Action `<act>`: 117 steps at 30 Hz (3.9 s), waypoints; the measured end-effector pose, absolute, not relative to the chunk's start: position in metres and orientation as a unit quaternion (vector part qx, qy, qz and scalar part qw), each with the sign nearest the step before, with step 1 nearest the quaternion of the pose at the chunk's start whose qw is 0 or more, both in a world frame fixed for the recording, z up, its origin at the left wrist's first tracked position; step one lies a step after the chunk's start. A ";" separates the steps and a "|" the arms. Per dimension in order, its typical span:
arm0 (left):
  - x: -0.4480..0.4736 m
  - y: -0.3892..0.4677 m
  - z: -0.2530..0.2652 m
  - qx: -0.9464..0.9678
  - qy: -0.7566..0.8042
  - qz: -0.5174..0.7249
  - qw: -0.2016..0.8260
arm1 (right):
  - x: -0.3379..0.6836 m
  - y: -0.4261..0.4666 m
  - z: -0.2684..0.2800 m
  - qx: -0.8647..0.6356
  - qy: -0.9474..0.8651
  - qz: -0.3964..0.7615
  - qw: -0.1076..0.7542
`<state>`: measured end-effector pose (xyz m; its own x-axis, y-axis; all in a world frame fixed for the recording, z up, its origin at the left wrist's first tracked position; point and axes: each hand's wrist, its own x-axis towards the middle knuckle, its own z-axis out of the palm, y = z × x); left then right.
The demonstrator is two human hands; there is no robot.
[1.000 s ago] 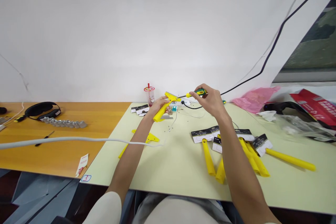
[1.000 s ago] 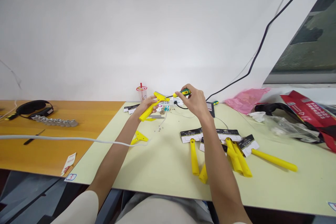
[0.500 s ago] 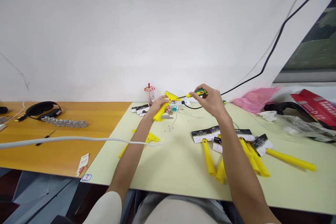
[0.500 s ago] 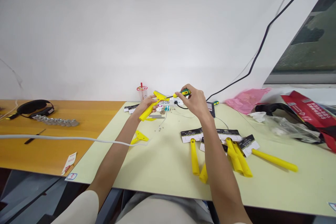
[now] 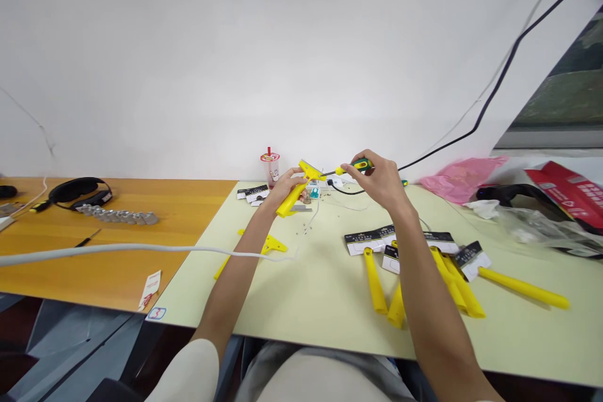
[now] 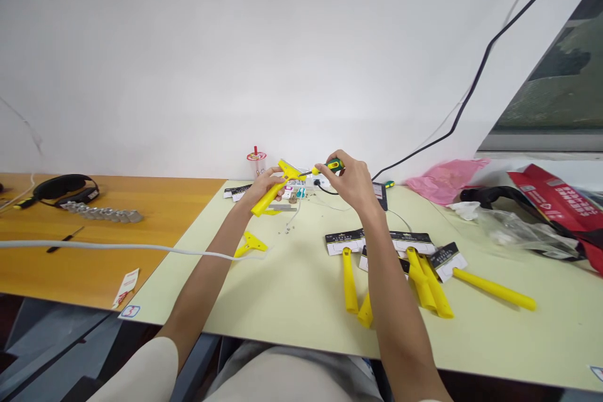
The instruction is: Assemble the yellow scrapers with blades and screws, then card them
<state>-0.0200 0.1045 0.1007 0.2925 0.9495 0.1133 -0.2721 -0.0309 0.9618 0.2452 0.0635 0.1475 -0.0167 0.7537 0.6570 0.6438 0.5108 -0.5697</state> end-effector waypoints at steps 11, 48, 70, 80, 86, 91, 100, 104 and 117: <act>-0.015 0.098 0.103 0.556 0.340 0.494 0.576 | 0.249 0.064 0.144 -0.503 -0.725 0.055 0.466; -0.022 0.057 0.143 0.615 0.276 0.562 0.479 | 0.231 0.050 0.151 -0.309 -0.697 0.108 0.638; -0.026 0.059 0.146 0.618 0.262 0.579 0.463 | 0.209 0.049 0.147 -0.191 -0.663 0.141 0.710; -0.026 0.052 0.152 0.626 0.246 0.579 0.461 | 0.207 0.038 0.151 -0.186 -0.666 0.091 0.716; -0.029 0.043 0.160 0.630 0.238 0.586 0.451 | 0.205 0.030 0.156 -0.141 -0.697 0.108 0.695; -0.031 0.028 0.172 0.630 0.234 0.594 0.442 | 0.196 0.014 0.161 -0.125 -0.699 0.102 0.697; -0.034 -0.009 0.187 0.660 0.197 0.590 0.421 | 0.198 -0.001 0.172 -0.086 -0.648 0.031 0.756; -0.036 -0.018 0.188 0.669 0.189 0.589 0.412 | 0.204 -0.010 0.178 -0.072 -0.670 0.069 0.736; -0.035 -0.012 0.185 0.662 0.206 0.587 0.419 | 0.204 0.001 0.172 -0.126 -0.643 0.045 0.754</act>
